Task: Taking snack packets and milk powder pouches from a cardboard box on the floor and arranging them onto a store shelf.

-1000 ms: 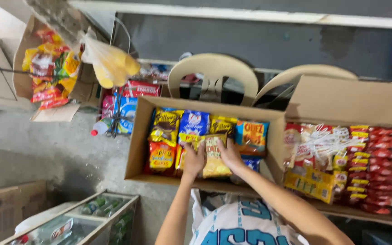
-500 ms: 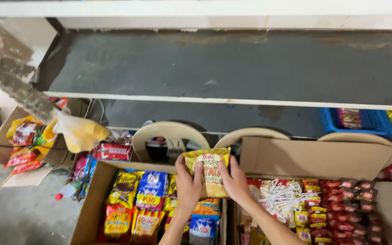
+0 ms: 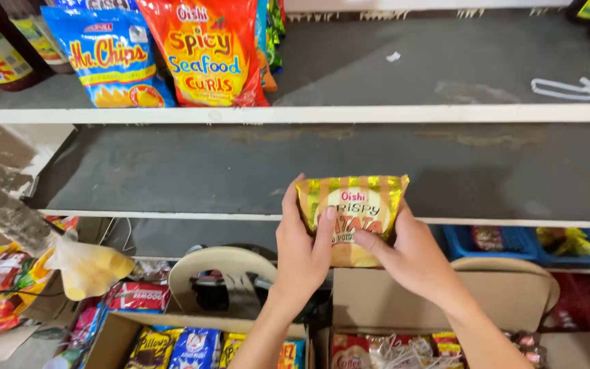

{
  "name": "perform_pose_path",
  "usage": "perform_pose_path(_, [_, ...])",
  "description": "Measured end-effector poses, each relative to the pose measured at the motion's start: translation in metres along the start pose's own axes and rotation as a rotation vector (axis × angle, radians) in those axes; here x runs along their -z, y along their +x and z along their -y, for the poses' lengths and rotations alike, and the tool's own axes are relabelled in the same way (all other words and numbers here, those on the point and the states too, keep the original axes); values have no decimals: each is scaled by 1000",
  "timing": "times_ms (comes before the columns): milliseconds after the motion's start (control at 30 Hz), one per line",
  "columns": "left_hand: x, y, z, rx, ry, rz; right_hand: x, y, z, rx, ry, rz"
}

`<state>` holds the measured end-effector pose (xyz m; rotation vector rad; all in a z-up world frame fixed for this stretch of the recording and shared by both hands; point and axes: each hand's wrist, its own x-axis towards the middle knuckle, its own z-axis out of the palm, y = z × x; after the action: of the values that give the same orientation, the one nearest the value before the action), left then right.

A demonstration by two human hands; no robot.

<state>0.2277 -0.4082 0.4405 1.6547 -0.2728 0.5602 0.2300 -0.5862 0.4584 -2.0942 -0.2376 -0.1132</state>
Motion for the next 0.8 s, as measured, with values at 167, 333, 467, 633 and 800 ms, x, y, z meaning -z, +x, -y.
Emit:
perform_pose_path(167, [-5, 39, -43, -256, 153, -38, 40, 34, 12, 87, 80, -109])
perform_pose_path(333, [-12, 85, -56, -406, 212, -78, 65, 85, 47, 438, 232, -202])
perform_pose_path(467, [-23, 132, -56, -615, 442, -215, 72, 130, 76, 441, 119, -304])
perform_pose_path(633, [-33, 190, -51, -572, 539, -249, 72, 179, 97, 313, 24, -402])
perform_pose_path(800, [-46, 245, -37, -81, 539, -38, 75, 243, 85, 284, -35, -342])
